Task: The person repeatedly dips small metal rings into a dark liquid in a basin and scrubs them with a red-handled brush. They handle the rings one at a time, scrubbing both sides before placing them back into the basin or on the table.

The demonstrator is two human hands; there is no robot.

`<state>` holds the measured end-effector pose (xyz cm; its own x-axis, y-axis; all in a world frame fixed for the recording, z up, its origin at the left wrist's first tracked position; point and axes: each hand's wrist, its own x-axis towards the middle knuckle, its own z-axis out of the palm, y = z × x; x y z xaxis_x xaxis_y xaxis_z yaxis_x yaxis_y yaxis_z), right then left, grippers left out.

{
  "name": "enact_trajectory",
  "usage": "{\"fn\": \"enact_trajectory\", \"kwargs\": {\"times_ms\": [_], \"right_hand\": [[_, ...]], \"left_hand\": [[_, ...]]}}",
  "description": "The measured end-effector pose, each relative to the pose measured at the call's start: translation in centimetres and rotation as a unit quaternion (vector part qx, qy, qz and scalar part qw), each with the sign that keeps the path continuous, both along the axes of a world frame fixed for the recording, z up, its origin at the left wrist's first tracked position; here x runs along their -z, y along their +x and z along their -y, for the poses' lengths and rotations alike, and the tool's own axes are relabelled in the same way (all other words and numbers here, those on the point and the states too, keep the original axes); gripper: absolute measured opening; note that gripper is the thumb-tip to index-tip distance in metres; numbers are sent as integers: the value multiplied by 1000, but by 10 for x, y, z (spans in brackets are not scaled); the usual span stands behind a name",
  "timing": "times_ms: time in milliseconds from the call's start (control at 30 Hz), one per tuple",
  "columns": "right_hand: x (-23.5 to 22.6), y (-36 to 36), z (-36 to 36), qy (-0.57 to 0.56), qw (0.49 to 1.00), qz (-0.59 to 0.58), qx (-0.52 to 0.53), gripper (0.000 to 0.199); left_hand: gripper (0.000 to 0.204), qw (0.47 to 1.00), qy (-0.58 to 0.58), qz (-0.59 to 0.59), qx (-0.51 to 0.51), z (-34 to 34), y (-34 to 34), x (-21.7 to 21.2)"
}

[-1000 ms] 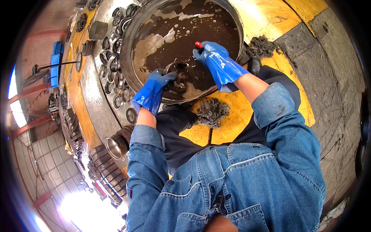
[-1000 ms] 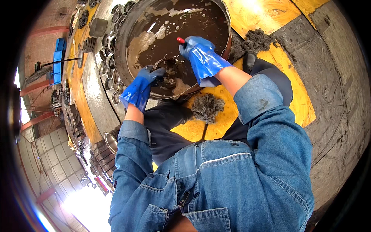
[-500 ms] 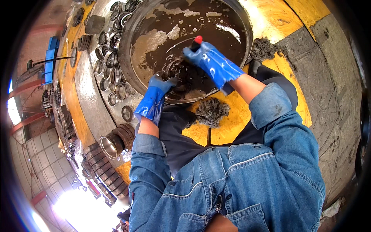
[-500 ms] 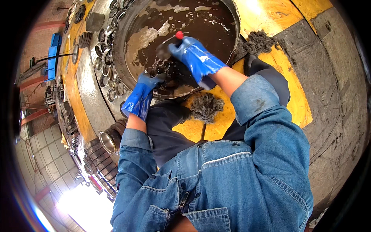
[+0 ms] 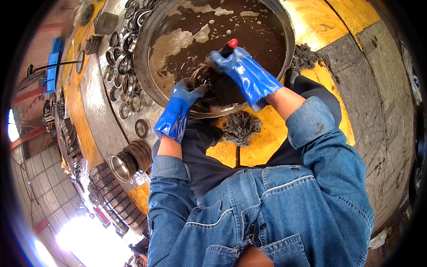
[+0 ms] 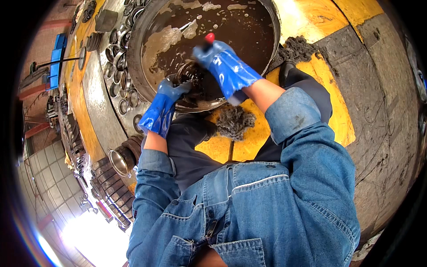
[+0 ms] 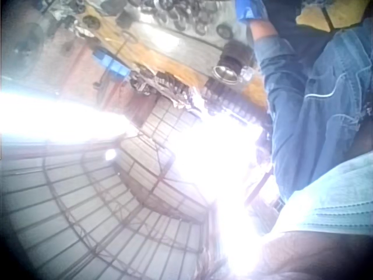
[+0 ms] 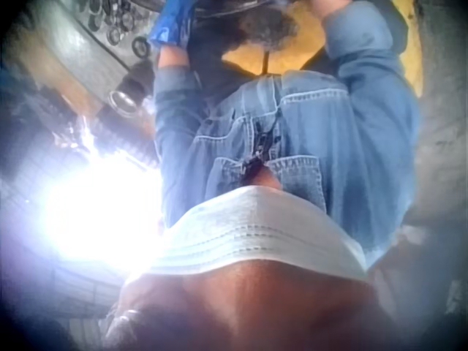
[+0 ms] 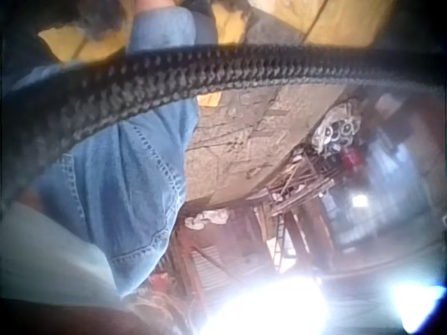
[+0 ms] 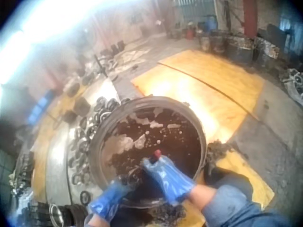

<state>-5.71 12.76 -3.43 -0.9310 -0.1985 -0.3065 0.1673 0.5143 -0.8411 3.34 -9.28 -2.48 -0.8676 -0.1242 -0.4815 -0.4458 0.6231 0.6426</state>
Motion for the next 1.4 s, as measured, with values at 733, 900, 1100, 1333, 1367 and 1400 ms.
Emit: {"fn": "enact_trajectory", "kwargs": {"times_ms": [733,900,1100,1333,1367,1400], "right_hand": [[3,83,15,-56,910,-295,-287,27],[-13,64,-10,61,908,-176,-375,29],[-84,68,-8,-126,972,191,-58,46],[-56,44,12,82,958,187,-199,52],[-60,44,15,132,956,121,-233,55],[-55,44,26,202,937,82,-272,53]], "left_hand": [[73,990,88,7,-106,-9,24,-62],[67,976,177,-81,-100,-16,32,-57],[68,989,114,2,-93,7,5,10],[64,989,-143,25,10,-12,-5,-24],[64,988,-149,31,7,-13,-4,-26],[64,987,-157,38,5,-12,-2,-29]]}}
